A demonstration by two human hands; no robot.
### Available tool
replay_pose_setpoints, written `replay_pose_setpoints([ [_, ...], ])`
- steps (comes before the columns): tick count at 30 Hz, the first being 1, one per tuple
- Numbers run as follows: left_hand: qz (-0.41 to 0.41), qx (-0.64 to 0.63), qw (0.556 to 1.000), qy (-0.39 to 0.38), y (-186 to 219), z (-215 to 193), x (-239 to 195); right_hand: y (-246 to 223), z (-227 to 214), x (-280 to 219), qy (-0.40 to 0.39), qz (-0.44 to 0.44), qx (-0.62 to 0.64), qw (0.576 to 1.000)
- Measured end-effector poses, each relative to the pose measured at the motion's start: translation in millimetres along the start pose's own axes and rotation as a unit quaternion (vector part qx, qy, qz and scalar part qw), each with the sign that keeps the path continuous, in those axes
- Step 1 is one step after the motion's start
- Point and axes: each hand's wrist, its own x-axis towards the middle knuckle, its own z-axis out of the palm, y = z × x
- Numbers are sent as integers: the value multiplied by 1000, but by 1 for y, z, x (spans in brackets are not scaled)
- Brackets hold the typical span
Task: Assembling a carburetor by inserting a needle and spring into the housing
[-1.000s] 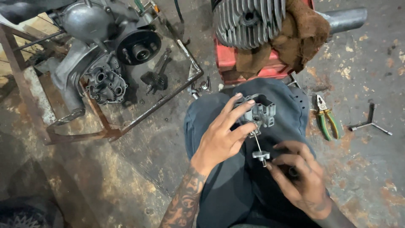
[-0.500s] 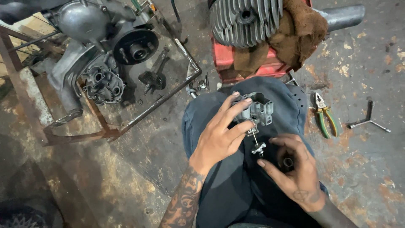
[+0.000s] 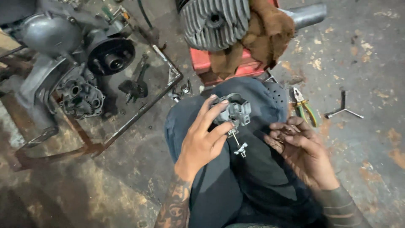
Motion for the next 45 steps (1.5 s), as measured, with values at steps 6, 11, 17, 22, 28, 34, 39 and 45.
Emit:
replay_pose_setpoints([
  [6,-3,-10,1000,3,2,0,1,-2,-15,3,30,13,-70,997],
  [11,67,-13,996,64,-14,11,0,16,-25,6,15,-51,-125,991],
  [17,67,-10,996,62,-16,14,-2,22,-12,0,21,-113,-163,980],
  [22,-8,-8,1000,4,0,3,0,13,-9,-16,-9,-64,-225,972],
  [28,-11,-15,1000,5,1,2,0,12,-5,-20,14,-34,-223,974],
  [34,-15,-2,1000,8,2,1,1,14,-2,-16,-34,-77,-197,977],
  [39,-9,-10,1000,6,3,-2,2,7,12,-17,-86,-81,-188,975],
  [45,-18,-5,1000,7,5,-4,3,9,9,-18,-17,-47,-271,961],
])
